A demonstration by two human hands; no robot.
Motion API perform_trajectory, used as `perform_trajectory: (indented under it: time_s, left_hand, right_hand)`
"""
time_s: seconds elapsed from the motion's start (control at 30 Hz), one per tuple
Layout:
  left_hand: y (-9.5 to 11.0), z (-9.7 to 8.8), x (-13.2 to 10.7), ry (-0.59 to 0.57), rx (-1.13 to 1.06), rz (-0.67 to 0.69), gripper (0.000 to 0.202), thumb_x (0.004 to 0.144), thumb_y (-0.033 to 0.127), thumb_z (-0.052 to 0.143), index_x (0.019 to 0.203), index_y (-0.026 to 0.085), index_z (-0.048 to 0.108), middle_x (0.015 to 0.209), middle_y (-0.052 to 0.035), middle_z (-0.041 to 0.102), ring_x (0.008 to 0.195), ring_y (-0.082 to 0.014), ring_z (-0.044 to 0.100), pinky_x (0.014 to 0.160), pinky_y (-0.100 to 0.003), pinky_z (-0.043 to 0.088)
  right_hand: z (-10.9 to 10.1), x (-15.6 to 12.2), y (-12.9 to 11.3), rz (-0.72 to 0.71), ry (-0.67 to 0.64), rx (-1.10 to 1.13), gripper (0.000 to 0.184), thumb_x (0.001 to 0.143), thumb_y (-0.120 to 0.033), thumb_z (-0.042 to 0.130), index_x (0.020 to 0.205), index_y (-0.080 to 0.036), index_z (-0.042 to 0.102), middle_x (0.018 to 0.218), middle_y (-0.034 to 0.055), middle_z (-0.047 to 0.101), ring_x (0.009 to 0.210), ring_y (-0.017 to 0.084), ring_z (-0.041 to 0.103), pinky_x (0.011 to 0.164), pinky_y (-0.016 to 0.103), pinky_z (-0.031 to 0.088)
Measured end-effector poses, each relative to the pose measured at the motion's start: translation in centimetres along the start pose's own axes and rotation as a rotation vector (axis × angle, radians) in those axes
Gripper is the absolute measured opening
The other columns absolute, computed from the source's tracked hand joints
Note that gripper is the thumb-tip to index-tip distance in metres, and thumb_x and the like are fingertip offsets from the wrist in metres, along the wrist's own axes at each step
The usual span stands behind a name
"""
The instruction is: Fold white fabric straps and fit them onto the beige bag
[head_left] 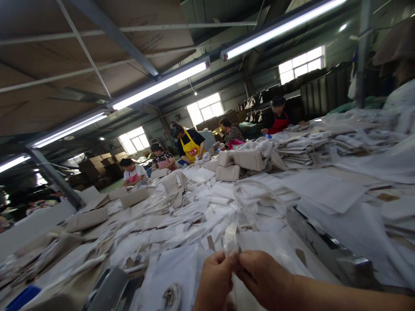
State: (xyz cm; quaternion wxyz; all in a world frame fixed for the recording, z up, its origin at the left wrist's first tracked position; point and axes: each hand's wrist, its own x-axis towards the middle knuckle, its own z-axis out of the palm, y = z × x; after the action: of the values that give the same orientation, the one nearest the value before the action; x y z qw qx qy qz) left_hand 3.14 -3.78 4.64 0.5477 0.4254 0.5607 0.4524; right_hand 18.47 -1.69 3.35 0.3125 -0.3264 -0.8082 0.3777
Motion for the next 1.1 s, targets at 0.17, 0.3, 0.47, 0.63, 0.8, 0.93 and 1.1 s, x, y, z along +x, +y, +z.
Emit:
perform_trajectory:
  time_s: [0.17,0.3,0.47,0.63,0.8,0.93,1.1]
  left_hand:
    - [-0.3,-0.1,-0.6,0.039,0.217,0.216,0.042,0.072,0.054,0.076,0.066,0.013,0.067,0.063,0.0002,0.05,0.062,-0.012,0.043,0.06,-0.024,0.036]
    - [-1.4,-0.3,-0.8,0.066,0.546,0.43,0.025,0.077,0.031,0.071,0.059,0.016,0.064,0.066,-0.0002,0.048,0.068,-0.0144,0.046,0.064,-0.027,0.035]
    - [-1.6,-1.3,-0.3,-0.049,0.578,0.333,0.032,0.077,0.04,0.071,0.06,0.016,0.059,0.065,0.0001,0.05,0.066,-0.0136,0.045,0.062,-0.027,0.033]
    - [-0.6,-1.2,1.6,-0.078,0.197,-0.115,0.061,0.062,0.079,0.065,0.056,0.021,0.05,0.042,0.0087,0.029,0.041,-0.0069,0.022,0.043,-0.025,0.014]
    - [-0.3,-0.1,2.3,-0.024,0.033,-0.229,0.049,0.051,0.06,0.078,0.058,0.022,0.048,0.041,0.0102,0.031,0.038,-0.0049,0.019,0.041,-0.024,0.008]
    - [-0.6,0.0,1.4,0.035,0.026,-0.16,0.038,0.056,0.051,0.075,0.065,0.018,0.058,0.045,0.0091,0.035,0.042,-0.0058,0.023,0.044,-0.023,0.015]
    - [-1.9,0.6,0.4,0.086,0.275,0.106,0.024,0.068,0.037,0.066,0.067,0.013,0.068,0.06,0.0017,0.049,0.061,-0.0121,0.041,0.059,-0.026,0.032]
  right_hand:
    - [-2.0,0.6,0.6,0.523,-0.121,0.647,0.035,0.089,-0.043,0.051,0.065,-0.018,0.053,0.054,-0.0043,0.046,0.041,0.007,0.031,0.04,0.021,0.022]
    - [-2.0,1.6,1.3,0.754,-0.122,1.053,0.037,0.087,-0.046,0.055,0.064,-0.02,0.044,0.051,-0.0081,0.037,0.039,0.004,0.019,0.038,0.019,0.012]
    - [-0.6,2.0,2.1,0.612,-0.081,0.931,0.028,0.067,-0.041,0.071,0.071,-0.019,0.055,0.046,-0.0104,0.035,0.037,0.005,0.019,0.038,0.022,0.009]
    - [0.7,1.7,2.5,0.272,0.002,0.421,0.014,0.071,-0.026,0.059,0.063,-0.014,0.062,0.055,-0.0021,0.051,0.053,0.009,0.041,0.051,0.024,0.027]
    - [0.9,0.7,2.2,0.078,-0.003,-0.041,0.017,0.081,-0.019,0.051,0.074,-0.016,0.067,0.073,0.0032,0.067,0.07,0.016,0.055,0.064,0.028,0.035]
    - [-1.1,1.3,2.0,0.456,-0.145,0.339,0.022,0.082,-0.03,0.056,0.065,-0.017,0.058,0.056,-0.0011,0.054,0.048,0.01,0.043,0.047,0.023,0.029]
    - [-3.1,3.4,3.6,0.924,-0.192,0.849,0.034,0.089,-0.045,0.052,0.069,-0.019,0.051,0.054,-0.0056,0.045,0.036,0.004,0.022,0.035,0.015,0.012]
